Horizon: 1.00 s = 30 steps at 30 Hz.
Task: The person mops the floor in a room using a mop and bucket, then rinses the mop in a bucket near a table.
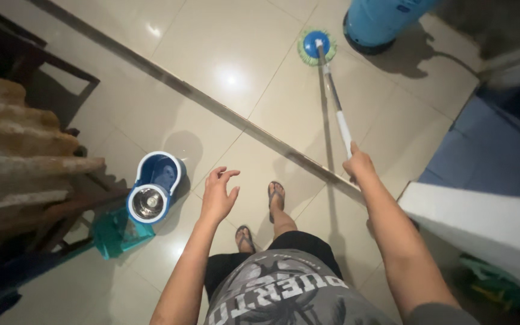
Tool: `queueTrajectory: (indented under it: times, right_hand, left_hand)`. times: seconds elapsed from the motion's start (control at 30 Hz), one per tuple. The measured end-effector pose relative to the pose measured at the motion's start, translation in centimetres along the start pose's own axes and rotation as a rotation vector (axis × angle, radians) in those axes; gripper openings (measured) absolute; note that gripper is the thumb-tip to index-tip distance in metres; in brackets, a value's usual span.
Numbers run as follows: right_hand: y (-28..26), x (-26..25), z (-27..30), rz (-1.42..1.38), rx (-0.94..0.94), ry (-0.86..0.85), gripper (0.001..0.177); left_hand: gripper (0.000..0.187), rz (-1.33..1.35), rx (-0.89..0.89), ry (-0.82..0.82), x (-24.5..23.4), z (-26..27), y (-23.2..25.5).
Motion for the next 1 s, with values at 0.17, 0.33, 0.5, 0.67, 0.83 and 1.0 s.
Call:
queueTrajectory:
  times: [0.17,0.33,0.5,0.67,0.83,1.0]
  right_hand:
    - [-5.3,-3.0,-6.0,0.041,-0.011,-0.033,0.087]
    - [-8.1,-3.3,-8.5,0.015,-0.075,-0.021,0.092]
    - [-7.3,-0.6,-5.5,0.071,-0.045,-0.046,0.089]
    - [-4.5,5.8,2.7,0.069,-0.053,-0.071,0.091]
    - [-1.6,16.3,14.0,0.041,-0.003,-0.107,0.093]
    - [2.0,28.5,24.3,0.019,-0.063,-0.085,0.089]
  left_hand:
    - [0.044,-0.011,-0.044,0.047,-0.2,-1.9,0.3]
    - [0.044,-0.012,-0.090,0.057,-0.8,-2.1,-1.0]
    - [0.044,-0.005,-0.072,0.065,-2.4,-1.9,-2.3]
    - [0.044,-0.023,0.034,0.043,-4.9,-0.3,-4.2]
    - [0.045,-0.068,0.141,-0.042,-8.8,3.2,-8.1]
    - [0.045,-0.123,0.283,-0.101,-12.7,7.5,-13.1]
Point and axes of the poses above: each hand's wrist, its own z-axis away from the middle knuckle, its own x-axis out of the palm, y = z × x, the point moved 9 cm from there along -z, towards the middle knuckle, and after that the axes turned 3 degrees about x, right-handed, at the moved point
